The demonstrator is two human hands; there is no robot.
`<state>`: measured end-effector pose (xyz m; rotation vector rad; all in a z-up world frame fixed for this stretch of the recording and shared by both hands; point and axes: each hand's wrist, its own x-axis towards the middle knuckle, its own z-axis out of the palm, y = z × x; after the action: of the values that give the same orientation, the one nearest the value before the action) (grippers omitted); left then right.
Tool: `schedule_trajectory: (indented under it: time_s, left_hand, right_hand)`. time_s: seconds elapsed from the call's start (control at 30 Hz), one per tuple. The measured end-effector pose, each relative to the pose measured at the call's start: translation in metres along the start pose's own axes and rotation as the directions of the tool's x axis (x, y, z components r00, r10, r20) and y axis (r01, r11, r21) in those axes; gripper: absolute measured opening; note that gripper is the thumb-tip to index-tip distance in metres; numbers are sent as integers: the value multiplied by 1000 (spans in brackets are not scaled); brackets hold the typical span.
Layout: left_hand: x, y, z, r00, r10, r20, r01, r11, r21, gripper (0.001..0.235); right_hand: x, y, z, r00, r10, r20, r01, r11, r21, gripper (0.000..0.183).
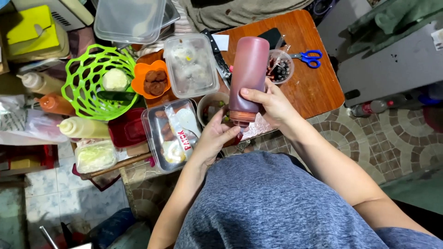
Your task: Assembling meal boxes by portioning various food components into containers, applying sauces, and managing cooking on a stove.
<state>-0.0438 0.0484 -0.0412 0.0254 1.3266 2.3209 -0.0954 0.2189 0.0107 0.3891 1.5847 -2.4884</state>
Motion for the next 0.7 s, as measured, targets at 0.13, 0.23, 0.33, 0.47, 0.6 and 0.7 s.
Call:
schedule_trajectory:
  time_s: [0.13, 0.23, 0.33, 0.47, 0.6, 0.7]
  left_hand:
    - [11, -19, -1, 1000, -20, 4, 20, 1000, -24, 86]
    - [22, -29, 1, 1000, -28, 5, 28, 999, -19, 86]
    - [26, -23, 17, 999, -48, 16, 49, 998, -49, 85]
    - [38, -25, 28, 996, -81, 43, 84, 994, -64, 86]
    - [46, -27, 41, 994, -94, 58, 98, 994, -53, 83]
    - [56, -36, 45, 989, -128, 70, 132, 989, -62, 85]
  right_hand:
    - [1, -11, -5, 1000, 1, -16, -1, 1000, 14, 57]
    - [15, 2, -35, 999, 14, -51, -13, 1000, 19, 57]
    - [13, -7, -40, 998, 23, -62, -22, 1000, 21, 60]
    - [9, -21, -45, 995, 26, -95, -24, 999, 20, 58]
    - [15, -19, -67, 992, 15, -129, -10, 999, 35, 59]
    - [11, -29, -71, 986, 28, -163, -17, 998, 64, 57]
